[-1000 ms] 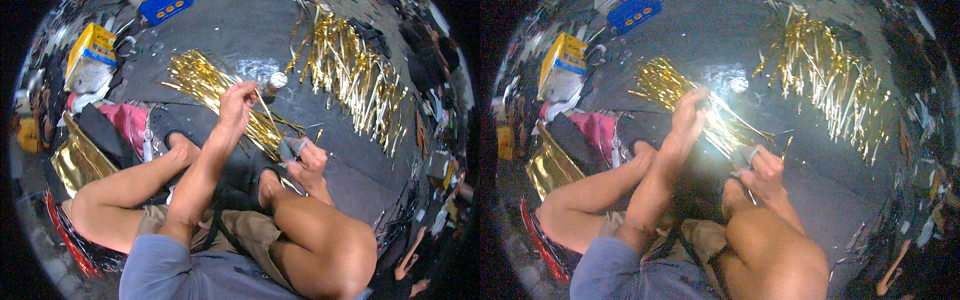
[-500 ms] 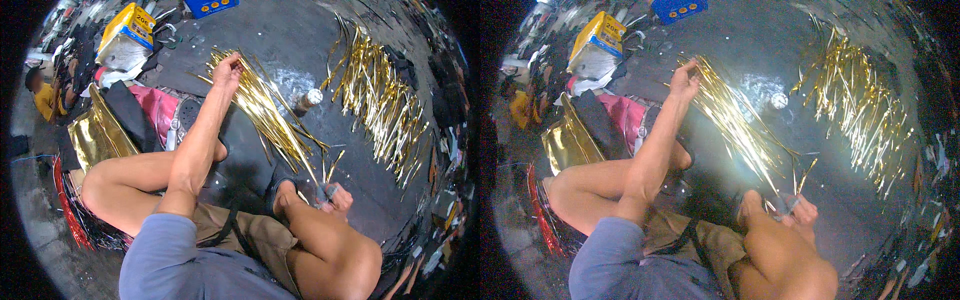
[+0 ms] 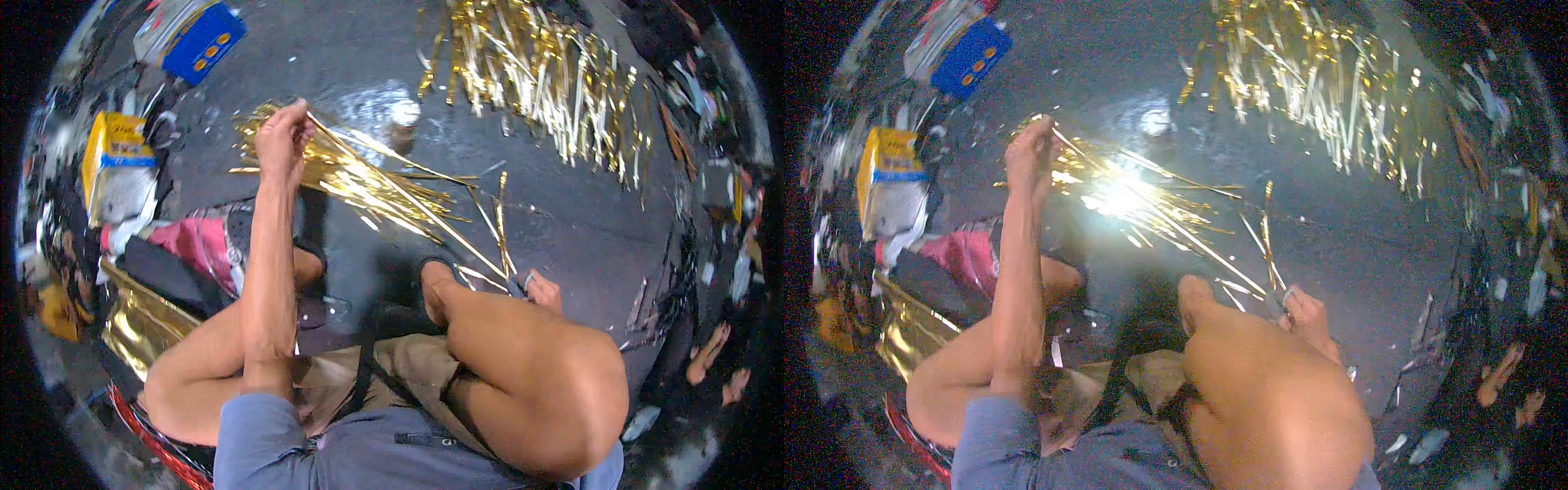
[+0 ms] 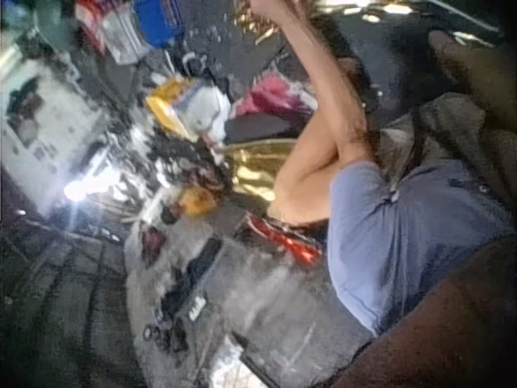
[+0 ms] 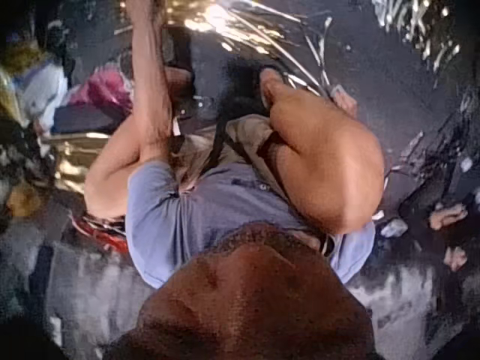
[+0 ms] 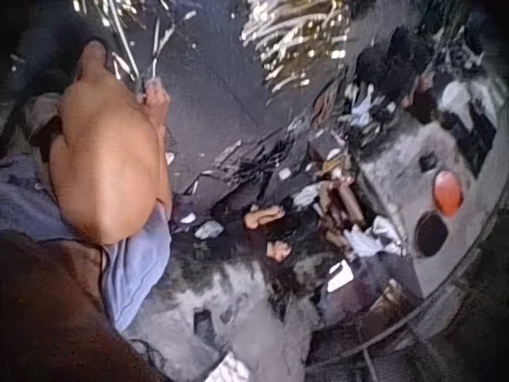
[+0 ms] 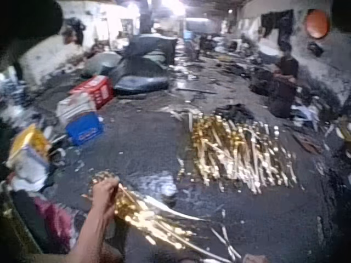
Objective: The person sits on the floor and repeatedly picks up thin gold strips, attaches a small gray component to one end, and places the finished piece aside. The process is repeated continuously with the same materials.
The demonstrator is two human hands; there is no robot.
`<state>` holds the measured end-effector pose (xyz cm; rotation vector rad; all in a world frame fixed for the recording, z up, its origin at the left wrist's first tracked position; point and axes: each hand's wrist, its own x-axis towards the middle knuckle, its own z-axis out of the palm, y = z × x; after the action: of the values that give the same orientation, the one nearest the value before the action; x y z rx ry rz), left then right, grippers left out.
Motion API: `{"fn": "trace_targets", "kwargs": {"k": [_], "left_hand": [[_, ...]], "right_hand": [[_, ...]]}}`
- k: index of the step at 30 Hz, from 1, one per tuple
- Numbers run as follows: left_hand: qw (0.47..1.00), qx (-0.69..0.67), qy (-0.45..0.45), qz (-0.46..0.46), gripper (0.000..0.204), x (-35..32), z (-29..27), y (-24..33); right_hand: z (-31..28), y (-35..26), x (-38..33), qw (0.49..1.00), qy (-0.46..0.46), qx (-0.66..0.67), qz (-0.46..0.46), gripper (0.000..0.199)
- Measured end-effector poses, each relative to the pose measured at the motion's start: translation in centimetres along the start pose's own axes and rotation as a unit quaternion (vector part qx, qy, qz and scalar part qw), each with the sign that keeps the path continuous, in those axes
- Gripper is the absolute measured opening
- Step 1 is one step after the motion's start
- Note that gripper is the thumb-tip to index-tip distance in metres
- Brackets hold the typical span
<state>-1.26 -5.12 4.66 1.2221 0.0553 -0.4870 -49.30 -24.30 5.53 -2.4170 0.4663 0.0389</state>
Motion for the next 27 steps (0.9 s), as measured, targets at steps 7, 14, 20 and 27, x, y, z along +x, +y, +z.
{"fn": "trace_targets", "kwargs": {"k": [7, 14, 20, 27], "left_hand": [[0.891, 0.299, -0.341, -0.037, 0.018, -8.6, 11.9, -3.4], [0.786, 0.489, -0.188, 0.327, 0.024, 10.8, 15.7, -8.1], [0.531, 0.684, -0.326, 0.379, 0.015, 20.0, 20.1, -16.1], [0.530, 0.638, -0.426, 0.361, 0.023, 15.0, 24.4, -12.5]], "right_hand": [[-0.3, 3.5, -9.3, 0.982, 0.027, -0.032, 0.185, 0.025], [1.8, 2.7, -9.6, 0.969, 0.097, -0.003, 0.225, 0.023], [2.4, 1.9, -7.6, 0.952, 0.166, 0.014, 0.256, 0.025], [-3.4, 3.4, 2.9, 0.935, 0.263, -0.025, 0.238, 0.036]]}}
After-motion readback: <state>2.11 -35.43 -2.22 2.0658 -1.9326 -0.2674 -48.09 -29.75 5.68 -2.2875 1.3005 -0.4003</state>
